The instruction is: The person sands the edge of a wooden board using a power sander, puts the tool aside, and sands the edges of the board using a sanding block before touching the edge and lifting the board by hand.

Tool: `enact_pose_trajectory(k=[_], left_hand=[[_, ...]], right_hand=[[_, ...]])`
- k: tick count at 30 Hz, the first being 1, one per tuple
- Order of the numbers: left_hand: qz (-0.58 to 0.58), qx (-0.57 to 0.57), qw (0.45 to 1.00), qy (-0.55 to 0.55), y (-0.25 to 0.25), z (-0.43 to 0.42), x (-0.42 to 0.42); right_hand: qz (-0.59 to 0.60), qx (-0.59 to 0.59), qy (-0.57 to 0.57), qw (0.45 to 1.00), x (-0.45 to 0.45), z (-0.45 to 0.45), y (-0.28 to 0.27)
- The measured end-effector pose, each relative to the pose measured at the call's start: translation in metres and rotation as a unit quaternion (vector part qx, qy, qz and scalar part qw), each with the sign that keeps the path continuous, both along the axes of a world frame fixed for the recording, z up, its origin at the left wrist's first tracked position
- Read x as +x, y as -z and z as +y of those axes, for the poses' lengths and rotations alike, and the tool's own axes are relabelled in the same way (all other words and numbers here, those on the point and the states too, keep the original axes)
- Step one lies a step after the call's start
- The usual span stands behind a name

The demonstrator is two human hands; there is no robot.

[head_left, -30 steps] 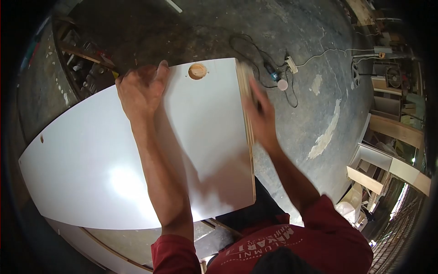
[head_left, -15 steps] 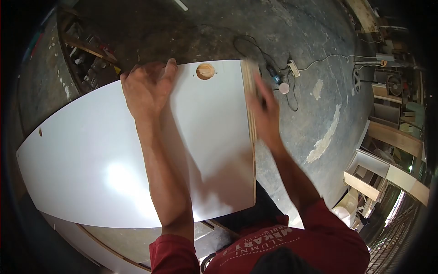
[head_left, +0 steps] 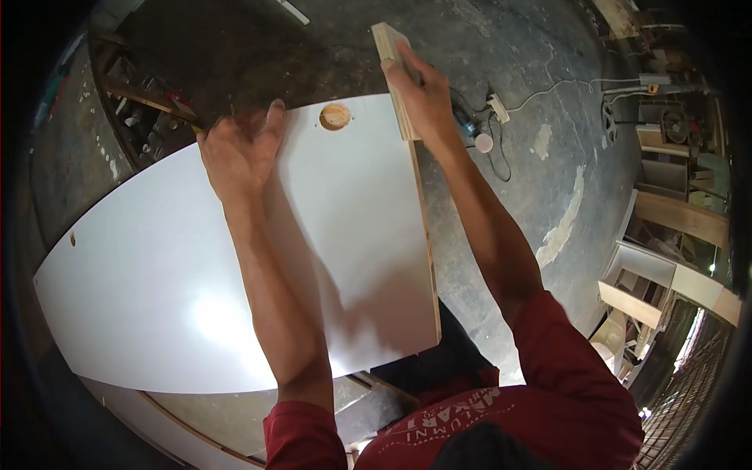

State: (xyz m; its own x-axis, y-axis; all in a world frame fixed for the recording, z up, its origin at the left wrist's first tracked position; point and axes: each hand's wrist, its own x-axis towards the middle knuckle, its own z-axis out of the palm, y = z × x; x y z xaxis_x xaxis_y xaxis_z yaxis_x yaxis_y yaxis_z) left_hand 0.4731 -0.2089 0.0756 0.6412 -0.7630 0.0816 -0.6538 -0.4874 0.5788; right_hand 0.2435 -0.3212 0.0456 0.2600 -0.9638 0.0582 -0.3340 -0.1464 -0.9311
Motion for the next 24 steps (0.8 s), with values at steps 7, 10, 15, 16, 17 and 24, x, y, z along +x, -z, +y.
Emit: enact_pose_trajectory(k=[7, 10, 15, 16, 17, 24], left_hand=[[0.035, -0.016, 0.999, 0.008, 0.001, 0.002, 0.003], [0.032, -0.016, 0.999, 0.033, 0.003, 0.000, 0.009], [0.012, -0.018, 0.999, 0.031, 0.022, -0.004, 0.028], [0.024, -0.046, 0.998, 0.033, 0.026, -0.001, 0.027], [0.032, -0.034, 0.998, 0.041, 0.022, 0.000, 0.024], [0.022, -0.024, 0.997, 0.063, 0.025, -0.013, 0.035]], right_hand=[[0.061, 0.005, -0.026, 0.998, -0.123, 0.239, -0.022], [0.054, 0.000, -0.022, 0.998, -0.107, 0.202, -0.015], [0.009, 0.094, 0.040, 0.995, -0.057, 0.121, -0.020], [0.027, 0.053, 0.021, 0.998, -0.081, 0.156, -0.011], [0.044, 0.012, 0.003, 0.999, -0.105, 0.198, -0.008], [0.064, 0.028, 0.039, 0.997, -0.139, 0.268, -0.016]])
